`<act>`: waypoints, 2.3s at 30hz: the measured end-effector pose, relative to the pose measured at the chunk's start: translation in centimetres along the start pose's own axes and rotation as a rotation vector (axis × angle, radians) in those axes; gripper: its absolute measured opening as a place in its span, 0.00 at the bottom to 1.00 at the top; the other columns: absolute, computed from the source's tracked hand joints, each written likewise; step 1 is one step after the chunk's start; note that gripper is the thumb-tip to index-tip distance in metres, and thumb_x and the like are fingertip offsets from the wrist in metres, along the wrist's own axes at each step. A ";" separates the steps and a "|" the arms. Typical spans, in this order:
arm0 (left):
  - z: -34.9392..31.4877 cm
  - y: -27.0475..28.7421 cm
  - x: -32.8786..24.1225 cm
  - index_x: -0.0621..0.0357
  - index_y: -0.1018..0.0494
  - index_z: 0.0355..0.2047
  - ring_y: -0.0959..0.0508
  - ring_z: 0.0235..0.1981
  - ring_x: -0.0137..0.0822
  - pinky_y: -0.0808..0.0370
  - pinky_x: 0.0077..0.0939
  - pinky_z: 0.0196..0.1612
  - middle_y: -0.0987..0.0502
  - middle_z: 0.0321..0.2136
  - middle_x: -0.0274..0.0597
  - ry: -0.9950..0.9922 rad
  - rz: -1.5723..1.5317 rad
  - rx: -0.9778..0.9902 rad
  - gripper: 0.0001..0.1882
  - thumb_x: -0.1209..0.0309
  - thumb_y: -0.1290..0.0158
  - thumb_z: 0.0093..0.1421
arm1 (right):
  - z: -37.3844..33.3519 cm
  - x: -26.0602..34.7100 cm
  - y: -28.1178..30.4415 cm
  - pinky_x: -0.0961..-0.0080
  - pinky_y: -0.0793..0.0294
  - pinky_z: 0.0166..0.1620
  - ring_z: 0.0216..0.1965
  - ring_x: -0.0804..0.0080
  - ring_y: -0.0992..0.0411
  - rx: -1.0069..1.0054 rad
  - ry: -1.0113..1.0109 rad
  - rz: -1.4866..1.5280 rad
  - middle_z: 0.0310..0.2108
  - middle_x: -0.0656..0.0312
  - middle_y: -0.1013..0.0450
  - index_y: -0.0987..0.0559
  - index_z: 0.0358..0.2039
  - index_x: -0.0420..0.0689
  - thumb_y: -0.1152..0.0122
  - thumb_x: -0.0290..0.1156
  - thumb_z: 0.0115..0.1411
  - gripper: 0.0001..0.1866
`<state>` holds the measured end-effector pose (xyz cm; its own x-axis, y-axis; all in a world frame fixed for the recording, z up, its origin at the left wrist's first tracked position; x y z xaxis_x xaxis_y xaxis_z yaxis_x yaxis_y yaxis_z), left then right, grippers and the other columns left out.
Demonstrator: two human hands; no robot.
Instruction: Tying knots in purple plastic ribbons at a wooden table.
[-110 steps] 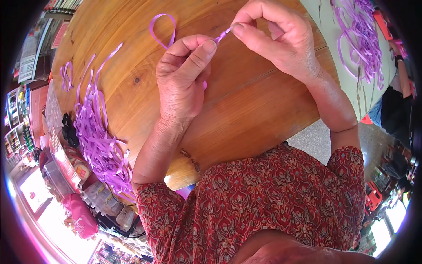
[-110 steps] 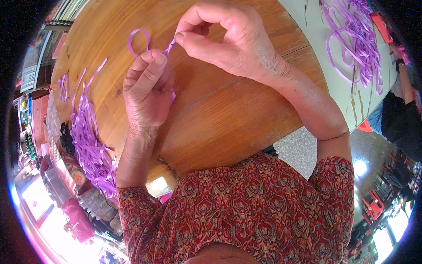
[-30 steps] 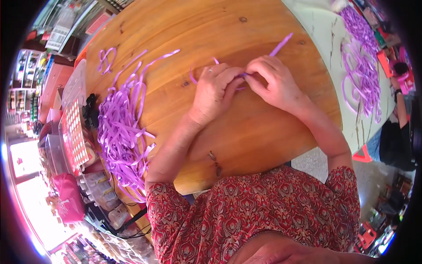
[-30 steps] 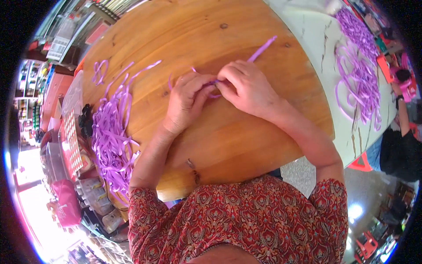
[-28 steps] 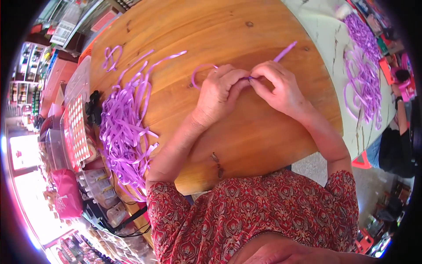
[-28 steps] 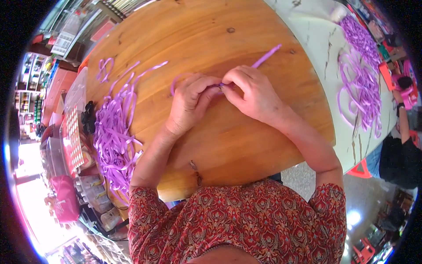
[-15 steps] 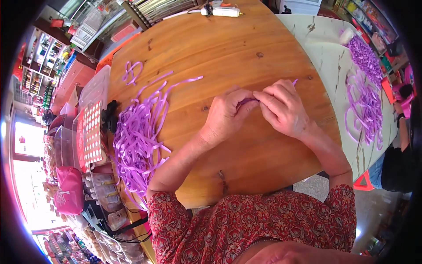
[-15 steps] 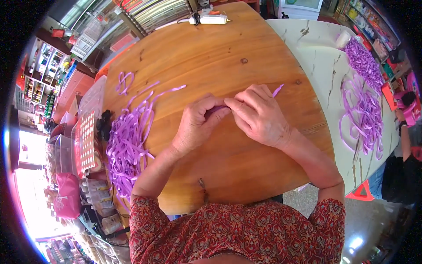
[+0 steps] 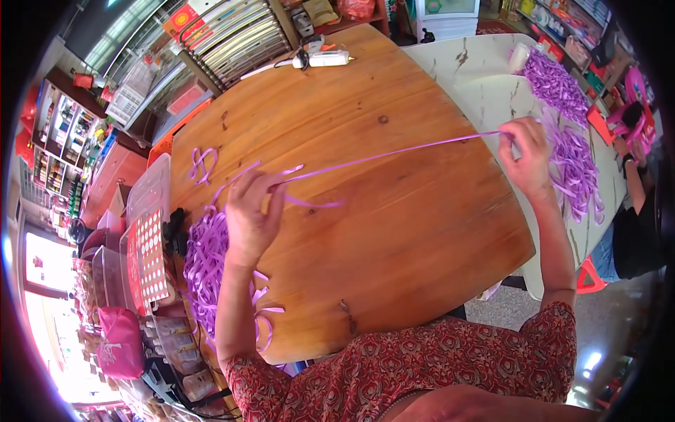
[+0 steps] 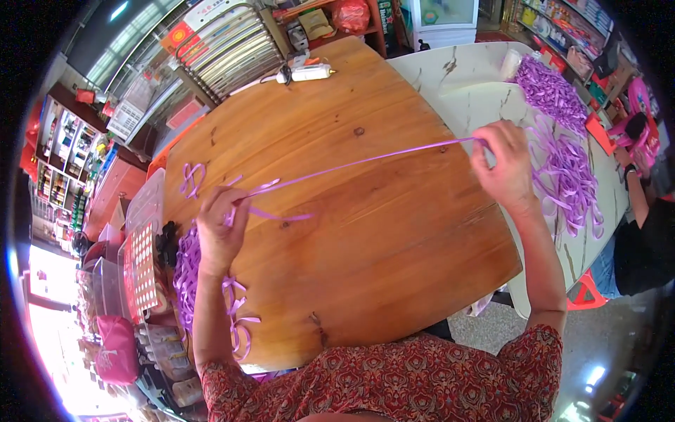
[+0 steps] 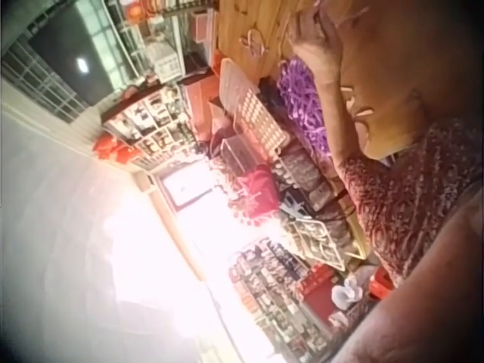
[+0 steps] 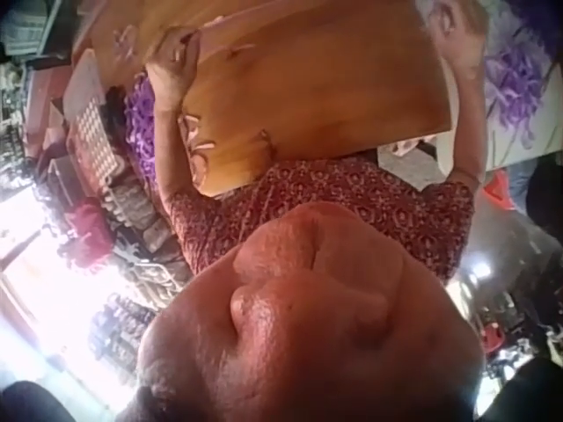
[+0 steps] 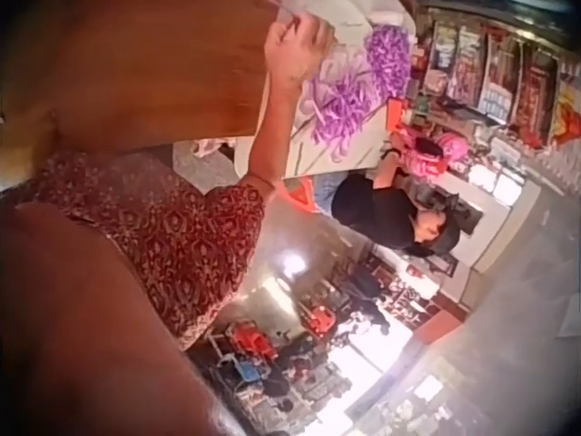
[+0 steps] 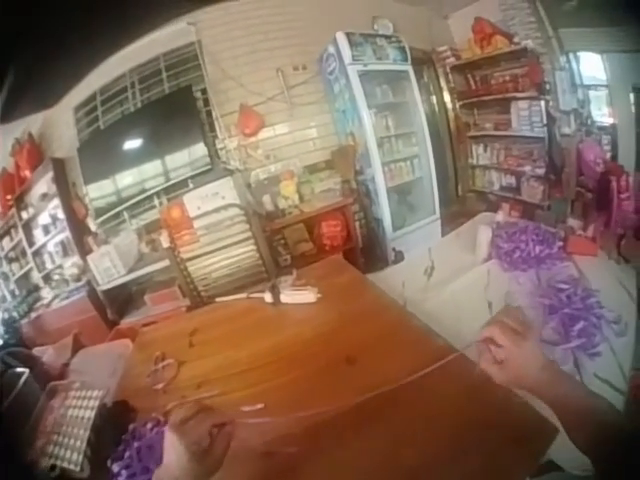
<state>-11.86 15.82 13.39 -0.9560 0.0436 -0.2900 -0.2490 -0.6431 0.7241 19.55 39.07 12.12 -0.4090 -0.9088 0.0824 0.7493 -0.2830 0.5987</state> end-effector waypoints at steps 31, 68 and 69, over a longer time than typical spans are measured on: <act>-8.5 -2.0 10.2 0.64 0.29 0.36 0.24 0.35 0.37 0.27 0.29 0.41 0.25 0.31 0.43 0.882 -1.218 -0.393 0.07 0.71 0.53 0.65 | -7.8 -18.4 0.4 0.58 0.37 0.54 0.42 0.63 0.33 -0.724 -1.050 1.816 0.42 0.52 0.31 0.33 0.48 0.29 0.49 0.25 0.61 0.17; -3.2 -11.1 -6.3 0.61 0.23 0.40 0.34 0.23 0.19 0.37 0.13 0.25 0.23 0.31 0.33 0.611 -1.494 0.103 0.08 0.75 0.48 0.62 | 0.4 12.5 -6.0 0.82 0.29 0.38 0.38 0.78 0.29 0.398 -0.191 1.082 0.36 0.62 0.27 0.27 0.51 0.38 0.34 0.22 0.50 0.25; -3.1 -11.3 -6.8 0.60 0.23 0.40 0.35 0.23 0.19 0.37 0.13 0.25 0.24 0.30 0.32 0.576 -1.490 0.129 0.08 0.75 0.48 0.62 | 0.8 13.0 -5.4 0.82 0.29 0.36 0.37 0.77 0.29 0.334 -0.081 1.006 0.36 0.62 0.27 0.25 0.50 0.39 0.32 0.24 0.47 0.27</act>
<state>-2.04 20.40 5.25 0.3159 0.2436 -0.9170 -0.9011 -0.2255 -0.3704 9.72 29.00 10.63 0.2767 -0.6510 0.7068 0.5865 0.6971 0.4125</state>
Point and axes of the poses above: each hand's wrist, its own z-axis towards the middle knuckle, its own y-axis out of the back of the hand, x = y × z, the point moved 7 cm from there along z, towards the middle knuckle
